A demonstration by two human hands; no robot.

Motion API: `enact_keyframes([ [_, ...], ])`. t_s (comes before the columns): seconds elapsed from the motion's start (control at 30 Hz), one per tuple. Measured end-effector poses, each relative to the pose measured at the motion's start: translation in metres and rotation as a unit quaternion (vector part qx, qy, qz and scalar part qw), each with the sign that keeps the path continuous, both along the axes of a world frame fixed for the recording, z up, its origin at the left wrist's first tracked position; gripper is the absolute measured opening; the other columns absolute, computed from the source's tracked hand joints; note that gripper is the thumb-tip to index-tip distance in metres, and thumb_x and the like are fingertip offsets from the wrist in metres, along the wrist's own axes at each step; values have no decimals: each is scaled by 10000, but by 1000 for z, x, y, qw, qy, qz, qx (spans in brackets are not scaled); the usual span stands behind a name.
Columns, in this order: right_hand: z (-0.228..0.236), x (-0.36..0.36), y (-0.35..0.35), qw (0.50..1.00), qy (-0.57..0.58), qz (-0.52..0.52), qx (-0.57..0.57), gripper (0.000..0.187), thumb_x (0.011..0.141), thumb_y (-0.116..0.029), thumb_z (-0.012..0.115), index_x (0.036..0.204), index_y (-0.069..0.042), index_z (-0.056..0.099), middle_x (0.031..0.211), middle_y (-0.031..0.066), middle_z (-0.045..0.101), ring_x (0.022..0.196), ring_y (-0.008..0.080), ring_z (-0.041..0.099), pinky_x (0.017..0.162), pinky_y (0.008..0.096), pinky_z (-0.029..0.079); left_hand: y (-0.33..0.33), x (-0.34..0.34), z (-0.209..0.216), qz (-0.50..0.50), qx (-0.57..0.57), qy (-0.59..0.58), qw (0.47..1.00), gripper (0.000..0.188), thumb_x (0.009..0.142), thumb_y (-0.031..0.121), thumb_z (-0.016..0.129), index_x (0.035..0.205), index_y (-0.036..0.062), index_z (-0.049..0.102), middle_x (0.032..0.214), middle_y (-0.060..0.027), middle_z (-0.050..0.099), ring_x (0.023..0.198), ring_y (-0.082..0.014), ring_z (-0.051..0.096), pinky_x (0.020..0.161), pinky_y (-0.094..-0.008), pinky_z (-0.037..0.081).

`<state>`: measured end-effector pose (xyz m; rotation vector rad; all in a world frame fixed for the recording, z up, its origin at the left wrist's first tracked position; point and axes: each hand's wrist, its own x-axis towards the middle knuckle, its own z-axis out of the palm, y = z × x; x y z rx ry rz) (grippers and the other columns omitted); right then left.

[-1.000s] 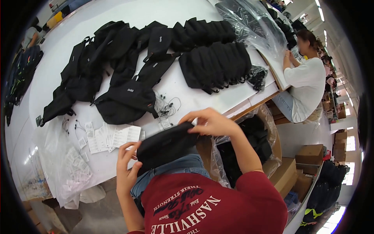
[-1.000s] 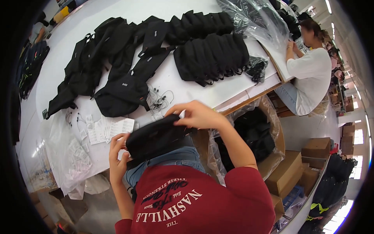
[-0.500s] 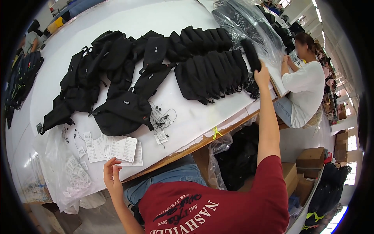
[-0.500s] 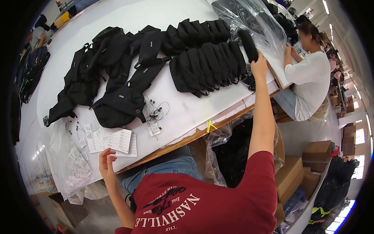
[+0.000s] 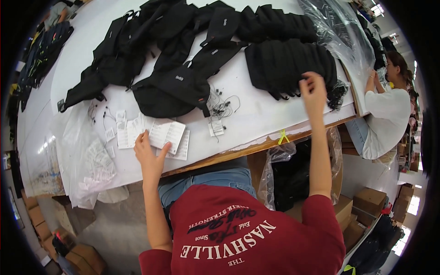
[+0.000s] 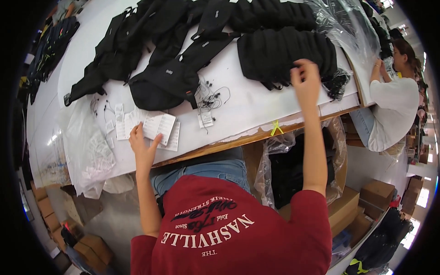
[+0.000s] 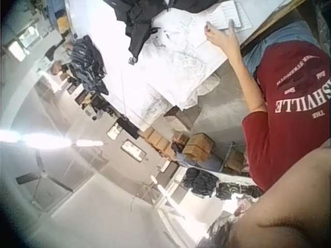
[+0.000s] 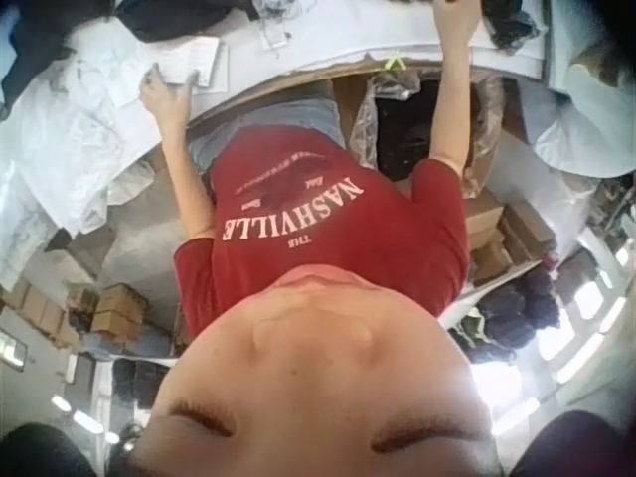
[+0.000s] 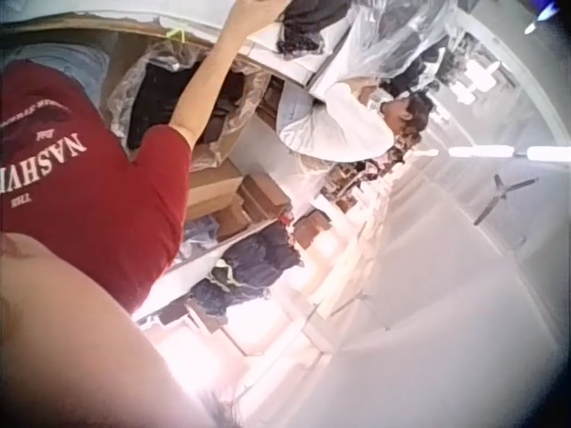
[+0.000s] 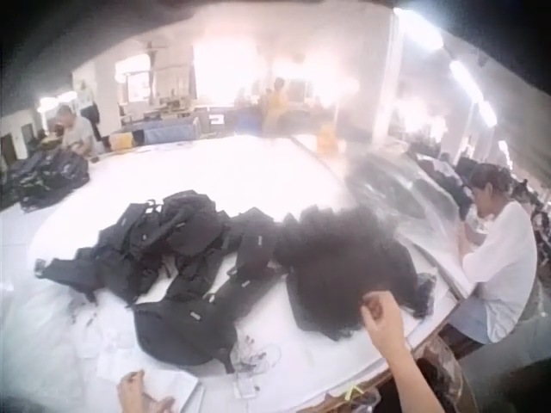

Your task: The person is seen labeling and organizing black waist bags at a manufacturing workbench.

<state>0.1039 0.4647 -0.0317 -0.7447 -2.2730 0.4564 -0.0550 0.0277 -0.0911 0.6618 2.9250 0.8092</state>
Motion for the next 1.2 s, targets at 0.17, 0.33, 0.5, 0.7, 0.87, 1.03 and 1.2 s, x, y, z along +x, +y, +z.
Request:
enact_keyframes([
  [0.17, -39, -29, -111, 968, -112, 206, -89, 136, 763, -77, 677, 884, -105, 624, 840, 59, 534, 693, 231, 551, 635, 330, 465, -5, -1, 0, 18, -1, -1, 1000, 716, 791, 371, 697, 1316, -37, 433, 1261, -178, 439, 1175, -343, 387, 1003, -445, 308],
  [0.33, -47, -48, -116, 942, -211, 261, -17, 131, 776, -112, 677, 865, -85, 586, 843, 62, 510, 751, 238, 551, 651, 348, 460, -7, 0, 18, 50, -22, 94, 994, 422, 788, 231, 697, 1092, 4, 511, 1094, -125, 510, 1033, -301, 462, 869, -407, 375],
  [0.5, -45, -56, -104, 896, -269, 349, 47, 139, 782, -113, 663, 812, -60, 538, 860, 71, 528, 746, 252, 561, 645, 371, 458, -14, -4, 30, 58, 92, -115, 987, 222, 834, 120, 609, 903, 25, 421, 889, -118, 489, 803, -241, 467, 747, -325, 383],
  [0.7, 38, -70, -104, 919, 17, 322, -227, 29, 814, -43, 636, 829, -39, 611, 807, -4, 638, 591, 41, 507, 501, 168, 365, -23, 10, 40, 63, 313, -259, 912, 239, 870, 93, 553, 1031, 55, 381, 887, -108, 503, 798, -154, 445, 747, -264, 381],
  [0.87, 77, -70, -132, 778, 159, 312, -522, 52, 839, -71, 621, 845, -20, 609, 720, 12, 606, 558, 32, 467, 498, 163, 348, 7, 33, 78, 53, 376, -314, 870, 456, 855, 136, 645, 1200, 78, 353, 1002, -143, 562, 909, -168, 520, 826, -266, 406],
  [1.03, 61, -70, -169, 831, 54, 292, -471, 60, 824, -76, 655, 856, -31, 633, 655, -65, 511, 567, -3, 383, 513, 167, 274, 24, 45, 79, -33, 380, -252, 889, 583, 769, 122, 753, 1214, 82, 378, 994, -105, 608, 940, -163, 566, 818, -288, 441],
  [1.2, 51, -59, -225, 851, -62, 356, -380, 79, 769, -74, 717, 821, -43, 666, 605, -46, 479, 530, 29, 335, 466, 210, 257, 32, 53, 70, -8, 428, -222, 876, 232, 801, 92, 690, 989, 10, 583, 922, -72, 595, 850, -148, 569, 757, -259, 444],
])
